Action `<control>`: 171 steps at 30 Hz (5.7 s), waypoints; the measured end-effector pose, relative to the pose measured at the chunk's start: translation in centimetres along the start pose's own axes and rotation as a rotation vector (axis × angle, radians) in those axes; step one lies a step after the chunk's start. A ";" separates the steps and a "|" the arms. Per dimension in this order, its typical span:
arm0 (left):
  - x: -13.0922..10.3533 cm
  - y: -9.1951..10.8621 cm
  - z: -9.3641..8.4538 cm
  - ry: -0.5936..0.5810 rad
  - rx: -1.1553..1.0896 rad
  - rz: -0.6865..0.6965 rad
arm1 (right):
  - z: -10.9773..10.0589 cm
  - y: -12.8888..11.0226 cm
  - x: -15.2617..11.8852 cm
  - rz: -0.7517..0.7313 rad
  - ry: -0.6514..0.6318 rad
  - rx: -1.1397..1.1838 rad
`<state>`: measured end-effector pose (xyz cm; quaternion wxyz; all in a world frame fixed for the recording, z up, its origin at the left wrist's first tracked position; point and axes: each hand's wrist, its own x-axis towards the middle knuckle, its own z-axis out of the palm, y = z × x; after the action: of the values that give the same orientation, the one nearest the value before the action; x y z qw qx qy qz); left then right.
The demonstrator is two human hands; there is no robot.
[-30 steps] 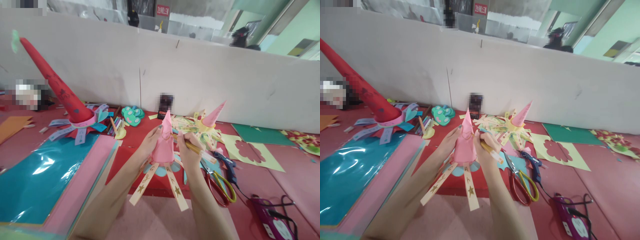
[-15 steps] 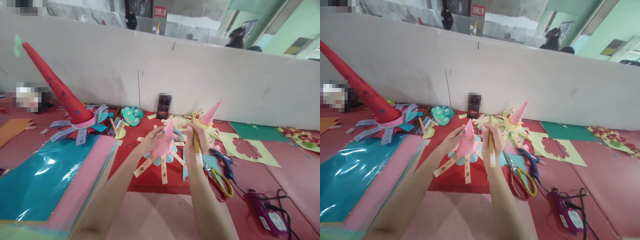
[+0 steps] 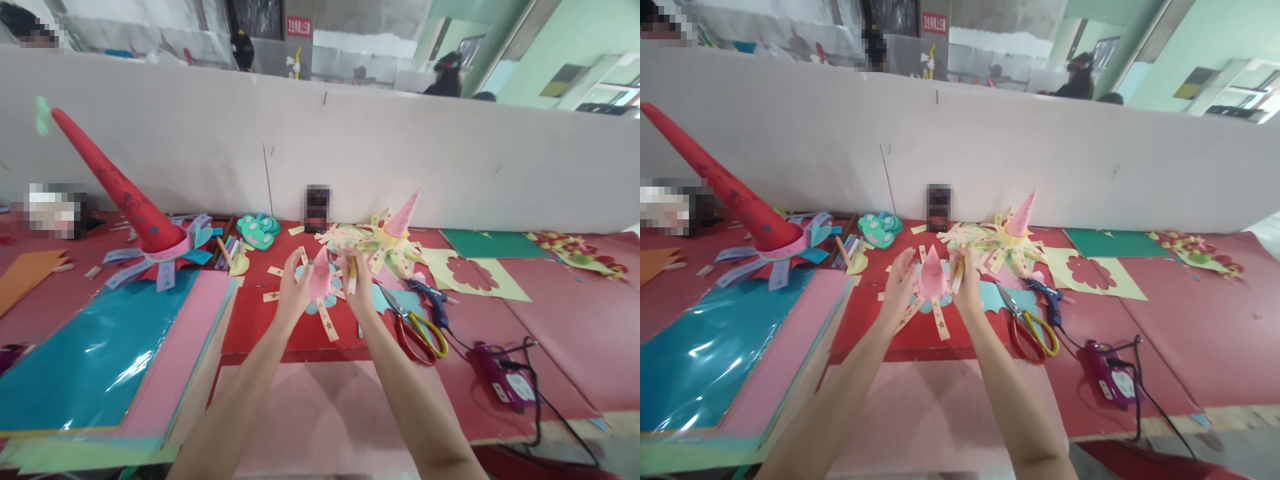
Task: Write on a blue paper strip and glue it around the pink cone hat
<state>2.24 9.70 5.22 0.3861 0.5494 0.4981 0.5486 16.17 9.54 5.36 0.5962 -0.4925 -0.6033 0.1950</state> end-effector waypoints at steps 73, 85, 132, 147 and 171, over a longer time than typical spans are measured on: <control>-1.9 -5.0 0.5 -0.055 0.289 0.216 | 1.7 3.3 -7.3 0.041 -0.008 0.019; -2.2 -4.5 0.6 -0.094 0.295 0.259 | 2.2 2.4 -7.4 0.065 -0.034 0.005; -2.9 -4.1 0.8 -0.149 0.301 0.426 | 1.5 1.0 -6.6 0.220 0.092 0.148; -2.9 -4.8 1.3 -0.155 0.314 0.389 | 2.2 3.0 -7.5 0.226 -0.120 0.028; -2.8 -4.4 1.4 -0.059 0.326 0.304 | 2.0 3.2 -7.9 0.180 -0.146 0.056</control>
<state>3.35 8.09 0.22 0.2195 0.6892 0.4802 0.4963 13.94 5.15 -1.85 0.5441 -0.5124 -0.5928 0.3001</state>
